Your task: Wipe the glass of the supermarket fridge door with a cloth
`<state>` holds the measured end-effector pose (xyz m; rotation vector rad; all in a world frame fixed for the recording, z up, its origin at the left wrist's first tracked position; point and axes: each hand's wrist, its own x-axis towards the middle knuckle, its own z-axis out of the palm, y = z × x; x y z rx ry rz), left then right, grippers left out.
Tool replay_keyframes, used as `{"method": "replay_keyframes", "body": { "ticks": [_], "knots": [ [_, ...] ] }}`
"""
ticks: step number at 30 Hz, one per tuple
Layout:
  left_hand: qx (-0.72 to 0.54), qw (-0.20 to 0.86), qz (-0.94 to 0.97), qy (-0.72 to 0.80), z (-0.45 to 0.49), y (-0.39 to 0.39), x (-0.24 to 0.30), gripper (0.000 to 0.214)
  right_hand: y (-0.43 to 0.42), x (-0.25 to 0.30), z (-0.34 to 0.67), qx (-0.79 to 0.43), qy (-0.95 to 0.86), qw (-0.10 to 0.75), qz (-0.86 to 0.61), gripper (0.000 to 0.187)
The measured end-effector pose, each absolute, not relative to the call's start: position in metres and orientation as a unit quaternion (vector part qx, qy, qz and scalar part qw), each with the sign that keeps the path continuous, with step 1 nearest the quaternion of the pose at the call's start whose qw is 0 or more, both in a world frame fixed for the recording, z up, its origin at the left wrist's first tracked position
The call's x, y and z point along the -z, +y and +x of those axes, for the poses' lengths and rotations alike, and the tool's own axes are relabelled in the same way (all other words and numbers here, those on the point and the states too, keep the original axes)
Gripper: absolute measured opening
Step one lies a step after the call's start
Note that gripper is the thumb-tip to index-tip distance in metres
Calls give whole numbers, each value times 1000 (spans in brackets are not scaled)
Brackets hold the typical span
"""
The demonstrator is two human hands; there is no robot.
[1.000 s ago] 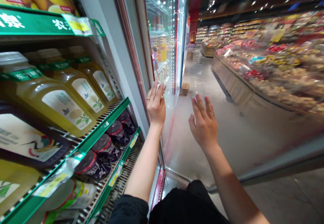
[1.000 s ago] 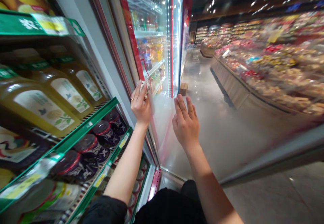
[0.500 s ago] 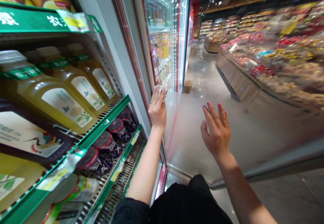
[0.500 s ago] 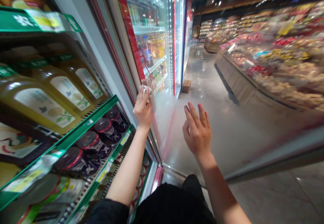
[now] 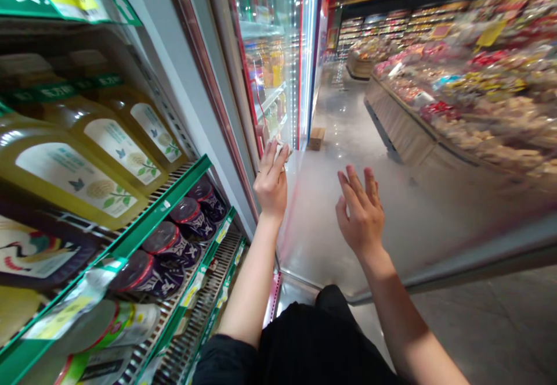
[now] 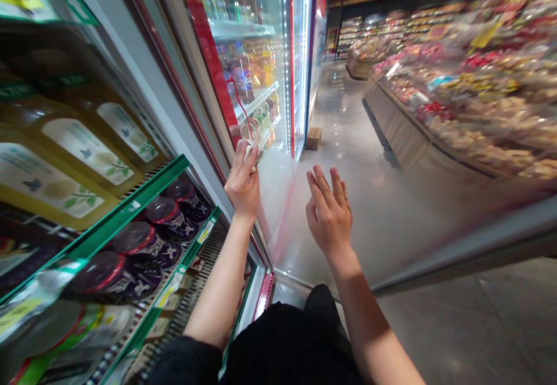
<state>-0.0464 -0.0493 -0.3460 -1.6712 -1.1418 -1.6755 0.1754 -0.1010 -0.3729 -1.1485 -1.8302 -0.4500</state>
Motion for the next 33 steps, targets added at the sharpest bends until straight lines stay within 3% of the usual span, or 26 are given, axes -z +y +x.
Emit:
{"method": "replay_keyframes", "body": {
  "ticks": [7, 14, 19, 25, 33],
  "knots": [
    [643, 235, -586, -433, -46, -50, 355, 87, -102, 370, 175, 194, -742, 460, -448, 89],
    [618, 258, -633, -388, -35, -50, 342, 76, -107, 364, 175, 180, -751, 460, -438, 83],
    [643, 275, -591, -403, -29, -51, 342, 72, -117, 361, 185, 170, -767, 472, -399, 89],
    [603, 310, -637, -366, 1, -61, 351, 69, -124, 368, 198, 220, -737, 446, -459, 90],
    [634, 239, -647, -350, 10, -58, 350, 71, -118, 383, 219, 248, -690, 432, -525, 89]
  ]
}}
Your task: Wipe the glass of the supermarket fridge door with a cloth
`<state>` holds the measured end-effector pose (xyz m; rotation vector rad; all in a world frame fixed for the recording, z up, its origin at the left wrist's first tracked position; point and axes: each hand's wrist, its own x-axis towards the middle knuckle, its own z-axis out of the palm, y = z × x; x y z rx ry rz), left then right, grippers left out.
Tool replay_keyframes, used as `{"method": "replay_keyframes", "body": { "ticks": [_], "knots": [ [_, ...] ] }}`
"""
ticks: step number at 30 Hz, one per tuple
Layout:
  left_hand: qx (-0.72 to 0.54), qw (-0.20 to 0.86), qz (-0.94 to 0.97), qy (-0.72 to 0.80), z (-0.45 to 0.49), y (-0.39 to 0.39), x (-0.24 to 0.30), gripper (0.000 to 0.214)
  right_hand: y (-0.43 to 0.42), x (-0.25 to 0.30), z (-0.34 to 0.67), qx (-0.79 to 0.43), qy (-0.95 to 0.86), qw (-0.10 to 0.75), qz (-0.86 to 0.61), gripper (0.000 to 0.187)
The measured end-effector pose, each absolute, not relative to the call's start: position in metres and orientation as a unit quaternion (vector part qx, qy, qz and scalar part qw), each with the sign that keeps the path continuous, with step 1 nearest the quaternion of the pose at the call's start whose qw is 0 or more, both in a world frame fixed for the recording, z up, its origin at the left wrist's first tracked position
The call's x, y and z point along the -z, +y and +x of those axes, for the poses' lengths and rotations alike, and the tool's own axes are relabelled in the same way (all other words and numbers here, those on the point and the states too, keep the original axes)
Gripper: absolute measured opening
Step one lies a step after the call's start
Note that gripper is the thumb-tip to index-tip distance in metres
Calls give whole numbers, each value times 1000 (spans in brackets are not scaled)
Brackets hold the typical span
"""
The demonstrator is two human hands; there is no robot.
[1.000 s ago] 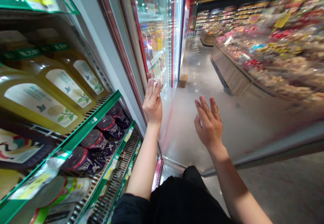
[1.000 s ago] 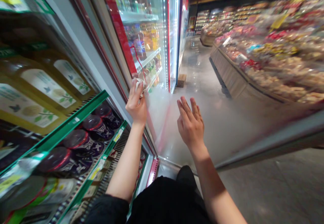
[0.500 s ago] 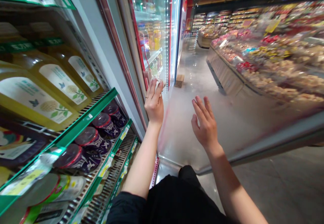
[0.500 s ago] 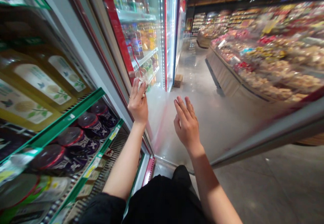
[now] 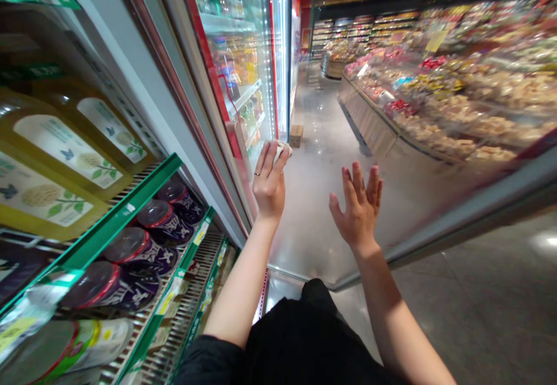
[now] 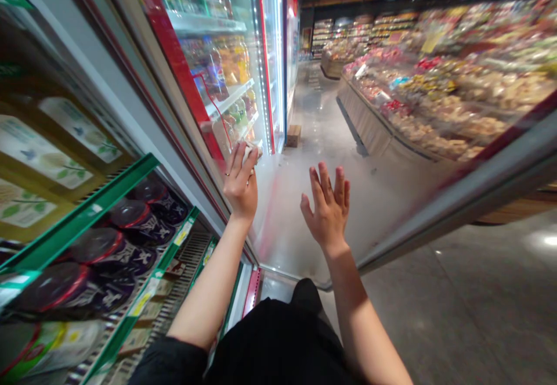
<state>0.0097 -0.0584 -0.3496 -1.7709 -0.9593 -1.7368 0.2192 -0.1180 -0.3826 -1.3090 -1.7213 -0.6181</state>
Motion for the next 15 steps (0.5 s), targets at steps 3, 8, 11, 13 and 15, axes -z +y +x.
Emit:
{"method": "replay_keyframes", "body": {
  "ticks": [3, 8, 11, 13, 15],
  "knots": [
    [626, 235, -662, -339, 22, -62, 357, 72, -112, 391, 226, 236, -695, 409, -542, 90],
    [584, 225, -722, -296, 26, -57, 342, 75, -105, 400, 233, 235, -696, 378, -563, 85],
    [614, 247, -674, -327, 26, -56, 340, 72, -103, 400, 236, 235, -700, 372, -562, 83],
    [634, 257, -644, -344, 32, -58, 346, 69, -103, 400, 236, 231, -703, 372, -560, 83],
    [629, 248, -654, -340, 39, -60, 353, 70, -102, 400, 236, 225, -704, 373, -560, 83]
  ]
}}
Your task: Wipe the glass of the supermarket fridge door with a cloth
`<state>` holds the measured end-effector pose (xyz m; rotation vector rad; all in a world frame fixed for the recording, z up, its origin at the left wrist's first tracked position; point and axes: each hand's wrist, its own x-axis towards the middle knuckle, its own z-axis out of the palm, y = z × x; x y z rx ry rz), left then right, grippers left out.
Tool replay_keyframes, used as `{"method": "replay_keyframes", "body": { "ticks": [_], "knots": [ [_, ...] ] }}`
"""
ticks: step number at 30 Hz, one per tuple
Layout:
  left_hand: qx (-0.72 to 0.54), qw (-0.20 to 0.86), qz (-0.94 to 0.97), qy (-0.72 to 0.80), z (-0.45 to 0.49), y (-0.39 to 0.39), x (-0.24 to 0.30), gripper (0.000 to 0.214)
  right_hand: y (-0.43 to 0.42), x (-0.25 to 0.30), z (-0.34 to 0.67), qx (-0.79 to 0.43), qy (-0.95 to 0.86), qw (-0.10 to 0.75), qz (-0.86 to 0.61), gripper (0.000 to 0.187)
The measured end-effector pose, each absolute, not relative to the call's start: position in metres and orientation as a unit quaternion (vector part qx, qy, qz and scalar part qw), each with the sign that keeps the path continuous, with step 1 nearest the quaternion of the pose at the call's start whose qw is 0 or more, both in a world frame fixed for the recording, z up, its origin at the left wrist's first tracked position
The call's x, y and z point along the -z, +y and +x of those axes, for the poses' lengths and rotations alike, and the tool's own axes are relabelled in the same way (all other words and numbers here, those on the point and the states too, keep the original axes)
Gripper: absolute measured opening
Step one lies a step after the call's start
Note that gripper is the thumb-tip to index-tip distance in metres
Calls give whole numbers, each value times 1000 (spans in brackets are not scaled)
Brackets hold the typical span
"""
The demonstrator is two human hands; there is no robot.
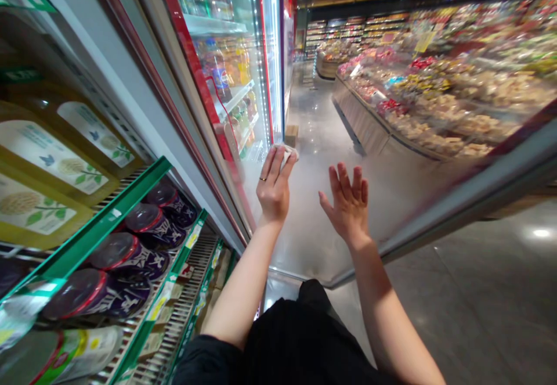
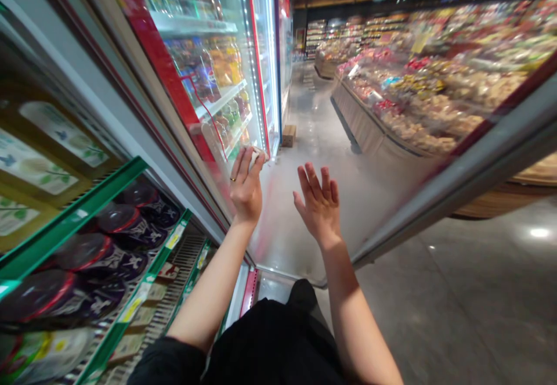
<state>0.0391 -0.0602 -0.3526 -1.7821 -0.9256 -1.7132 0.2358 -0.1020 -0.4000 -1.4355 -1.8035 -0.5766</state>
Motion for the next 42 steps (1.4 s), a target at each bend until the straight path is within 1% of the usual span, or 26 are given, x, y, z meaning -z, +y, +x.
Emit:
{"method": "replay_keyframes", "body": {
  "ticks": [6, 13, 18, 24, 29, 32, 36, 39, 42],
  "knots": [
    [580, 239, -718, -300, 42, -56, 345, 74, -102, 398, 233, 235, -698, 377, -561, 82],
    [611, 274, -680, -299, 48, -64, 342, 71, -103, 398, 233, 252, -701, 358, -563, 82],
    [554, 297, -730, -268, 51, -62, 325, 71, -103, 401, 232, 258, -699, 364, -559, 84],
    [613, 297, -670, -294, 54, -65, 329, 68, -104, 400, 232, 281, -697, 366, -549, 85],
    [558, 295, -739, -236, 62, -67, 317, 67, -106, 398, 233, 285, -704, 365, -538, 81],
    [581, 287, -724, -235, 60, -62, 306, 69, -114, 401, 243, 297, -686, 391, -537, 84],
    [631, 264, -682, -258, 67, -66, 314, 69, -127, 409, 274, 315, -626, 421, -576, 87],
    [604, 251, -716, -243, 80, -75, 321, 66, -132, 413, 295, 319, -627, 409, -582, 88],
    [560, 255, -760, -207, 88, -80, 313, 63, -132, 416, 305, 323, -638, 399, -575, 90]
  ]
}}
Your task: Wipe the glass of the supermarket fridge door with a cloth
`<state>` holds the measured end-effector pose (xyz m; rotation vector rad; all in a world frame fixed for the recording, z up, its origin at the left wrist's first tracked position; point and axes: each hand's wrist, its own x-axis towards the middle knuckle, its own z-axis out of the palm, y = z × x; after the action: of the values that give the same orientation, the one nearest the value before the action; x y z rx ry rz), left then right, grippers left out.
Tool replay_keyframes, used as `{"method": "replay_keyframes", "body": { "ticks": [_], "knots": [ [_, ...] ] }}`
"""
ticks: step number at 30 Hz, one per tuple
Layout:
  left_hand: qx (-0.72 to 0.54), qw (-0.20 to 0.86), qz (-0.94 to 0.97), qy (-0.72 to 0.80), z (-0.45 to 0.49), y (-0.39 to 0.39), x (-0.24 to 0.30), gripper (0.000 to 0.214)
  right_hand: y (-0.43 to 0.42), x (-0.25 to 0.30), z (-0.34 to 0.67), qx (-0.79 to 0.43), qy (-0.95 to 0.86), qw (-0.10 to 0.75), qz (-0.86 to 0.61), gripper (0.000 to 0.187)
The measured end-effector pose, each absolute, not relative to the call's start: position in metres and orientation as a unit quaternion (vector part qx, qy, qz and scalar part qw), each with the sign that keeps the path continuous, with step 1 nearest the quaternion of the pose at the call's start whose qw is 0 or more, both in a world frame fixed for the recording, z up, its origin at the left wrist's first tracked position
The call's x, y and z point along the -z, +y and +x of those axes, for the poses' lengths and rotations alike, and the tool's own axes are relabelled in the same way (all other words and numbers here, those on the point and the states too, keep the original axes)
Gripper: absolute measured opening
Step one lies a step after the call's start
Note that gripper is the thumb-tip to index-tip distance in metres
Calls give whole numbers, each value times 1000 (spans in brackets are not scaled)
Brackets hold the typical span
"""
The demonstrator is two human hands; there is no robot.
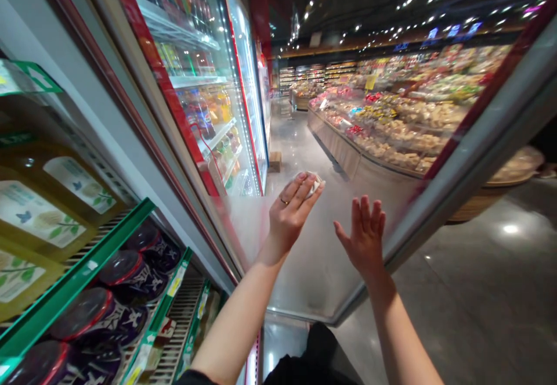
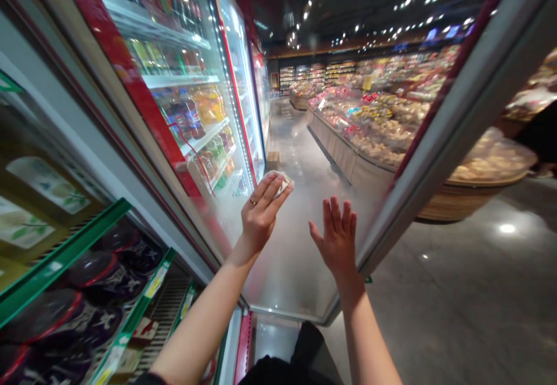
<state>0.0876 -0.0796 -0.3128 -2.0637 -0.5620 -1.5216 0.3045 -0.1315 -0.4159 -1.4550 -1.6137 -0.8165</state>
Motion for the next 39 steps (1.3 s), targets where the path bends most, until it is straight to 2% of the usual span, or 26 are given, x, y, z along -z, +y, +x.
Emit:
{"method": "replay_keyframes", "body": {
  "ticks": [6, 12, 15, 20, 27, 33, 39],
  "knots": [
    [596, 260, -716, -253, 86, -82, 314, 67, -127, 420, 302, 303, -639, 390, -589, 90],
    [493, 314, -778, -230, 113, -90, 317, 50, -120, 416, 308, 249, -667, 406, -573, 87],
    [515, 310, -763, -239, 129, -82, 299, 51, -125, 410, 322, 225, -703, 393, -548, 84],
    [586, 282, -704, -285, 162, -77, 306, 59, -142, 398, 368, 291, -671, 413, -543, 84],
    [535, 312, -746, -245, 207, -81, 311, 48, -141, 398, 417, 273, -691, 389, -544, 76],
    [597, 292, -686, -295, 219, -80, 325, 65, -133, 410, 432, 295, -702, 407, -504, 73],
    [524, 284, -759, -261, 250, -95, 322, 54, -125, 425, 437, 293, -714, 445, -454, 78]
  ]
}}
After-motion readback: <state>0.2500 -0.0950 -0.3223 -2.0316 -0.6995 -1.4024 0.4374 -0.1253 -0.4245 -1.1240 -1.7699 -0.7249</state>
